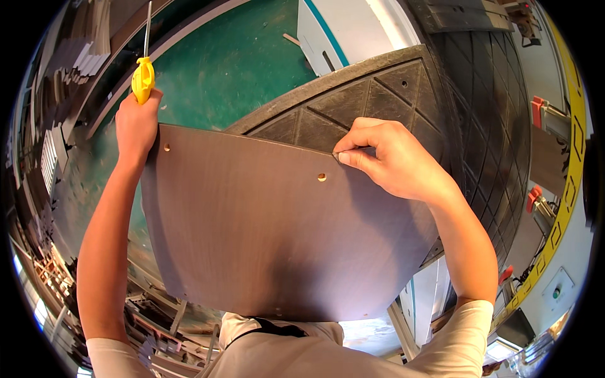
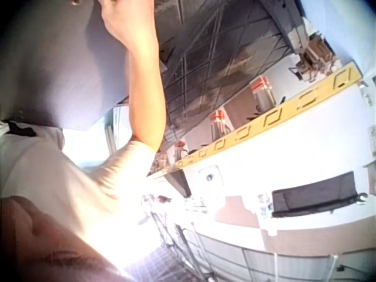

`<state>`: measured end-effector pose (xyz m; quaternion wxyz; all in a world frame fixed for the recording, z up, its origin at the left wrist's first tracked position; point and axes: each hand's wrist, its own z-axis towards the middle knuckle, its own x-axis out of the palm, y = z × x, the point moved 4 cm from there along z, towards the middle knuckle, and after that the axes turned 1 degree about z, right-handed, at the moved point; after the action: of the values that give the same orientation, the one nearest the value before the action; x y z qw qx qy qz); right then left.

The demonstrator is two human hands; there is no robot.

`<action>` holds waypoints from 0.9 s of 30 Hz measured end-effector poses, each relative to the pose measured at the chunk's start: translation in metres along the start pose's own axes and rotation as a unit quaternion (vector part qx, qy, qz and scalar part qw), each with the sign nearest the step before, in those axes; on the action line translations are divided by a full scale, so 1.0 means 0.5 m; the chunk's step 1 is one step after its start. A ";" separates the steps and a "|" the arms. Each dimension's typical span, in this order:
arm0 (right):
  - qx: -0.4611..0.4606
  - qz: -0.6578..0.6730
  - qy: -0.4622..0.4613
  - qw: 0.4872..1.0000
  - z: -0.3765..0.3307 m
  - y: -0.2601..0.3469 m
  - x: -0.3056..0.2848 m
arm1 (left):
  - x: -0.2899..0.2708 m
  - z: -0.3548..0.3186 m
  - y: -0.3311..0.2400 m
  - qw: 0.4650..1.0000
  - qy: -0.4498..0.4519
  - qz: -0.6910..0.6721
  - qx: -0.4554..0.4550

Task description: The person uses a yellow air blower to clean dust and debris from the surface and edges of rectangular wood panels. They handle the panels one at a time, flipping them over to clean both sides and inspecting the edges before placing them on a machine.

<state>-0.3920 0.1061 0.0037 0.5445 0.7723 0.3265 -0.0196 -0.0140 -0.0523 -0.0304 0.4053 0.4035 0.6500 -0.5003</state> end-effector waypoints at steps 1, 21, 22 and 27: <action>0.006 -0.013 0.002 1.000 0.003 0.003 0.000 | -0.001 -0.003 -0.004 1.000 0.000 -0.001 -0.002; 0.040 -0.238 -0.073 0.968 -0.049 0.028 0.028 | -0.008 -0.014 -0.018 1.000 -0.014 0.017 0.007; 0.042 -0.239 -0.079 0.967 -0.066 0.024 0.023 | -0.006 -0.014 -0.019 1.000 -0.015 0.015 0.013; 0.070 0.019 -0.293 0.953 -0.222 0.030 -0.008 | 0.016 0.025 0.026 0.994 -0.043 0.055 0.082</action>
<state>-0.4233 0.1959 0.0630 0.5610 0.7749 0.1356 -0.2577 -0.0032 -0.0614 -0.0444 0.4255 0.4490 0.5656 -0.5454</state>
